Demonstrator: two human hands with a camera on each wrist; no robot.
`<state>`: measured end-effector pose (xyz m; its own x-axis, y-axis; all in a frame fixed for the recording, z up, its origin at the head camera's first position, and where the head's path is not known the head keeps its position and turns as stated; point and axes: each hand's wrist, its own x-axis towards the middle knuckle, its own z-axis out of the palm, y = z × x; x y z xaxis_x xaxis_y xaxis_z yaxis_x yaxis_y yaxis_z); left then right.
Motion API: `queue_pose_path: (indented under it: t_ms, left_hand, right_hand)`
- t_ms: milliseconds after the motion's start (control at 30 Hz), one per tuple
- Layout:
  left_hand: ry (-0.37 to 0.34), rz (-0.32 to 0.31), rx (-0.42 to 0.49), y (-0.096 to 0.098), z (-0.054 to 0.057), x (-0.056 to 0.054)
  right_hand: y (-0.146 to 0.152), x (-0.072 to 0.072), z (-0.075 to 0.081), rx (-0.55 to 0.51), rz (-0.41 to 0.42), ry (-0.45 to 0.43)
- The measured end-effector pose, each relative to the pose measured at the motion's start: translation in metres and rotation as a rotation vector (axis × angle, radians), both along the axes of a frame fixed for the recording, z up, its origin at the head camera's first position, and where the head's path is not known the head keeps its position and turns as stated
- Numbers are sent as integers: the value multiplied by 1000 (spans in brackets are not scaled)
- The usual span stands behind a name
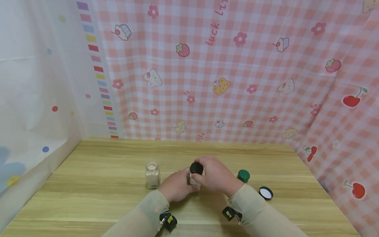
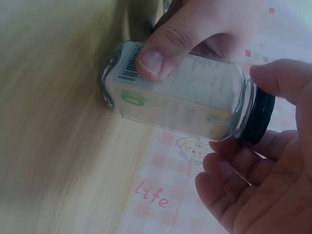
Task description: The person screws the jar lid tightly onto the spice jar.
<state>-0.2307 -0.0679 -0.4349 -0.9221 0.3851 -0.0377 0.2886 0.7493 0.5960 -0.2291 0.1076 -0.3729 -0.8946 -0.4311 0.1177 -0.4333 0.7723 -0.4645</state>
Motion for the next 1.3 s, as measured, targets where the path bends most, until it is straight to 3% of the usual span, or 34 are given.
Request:
queue_pose_path:
  t_ms: [433, 733, 1000, 1300]
  left_hand:
    - [-16, -10, -10, -1, 1, 0]
    - [-26, 8, -4, 0, -2, -1]
    - [9, 7, -6, 0, -3, -1]
    - [3, 13, 8, 0, -2, 0]
  right_hand:
    - [-5, 1, 5, 95, -27, -7]
    - [-2, 0, -2, 27, -56, -10]
    - [2, 3, 2, 31, 8, -2]
    - [0, 3, -2, 45, -65, 12]
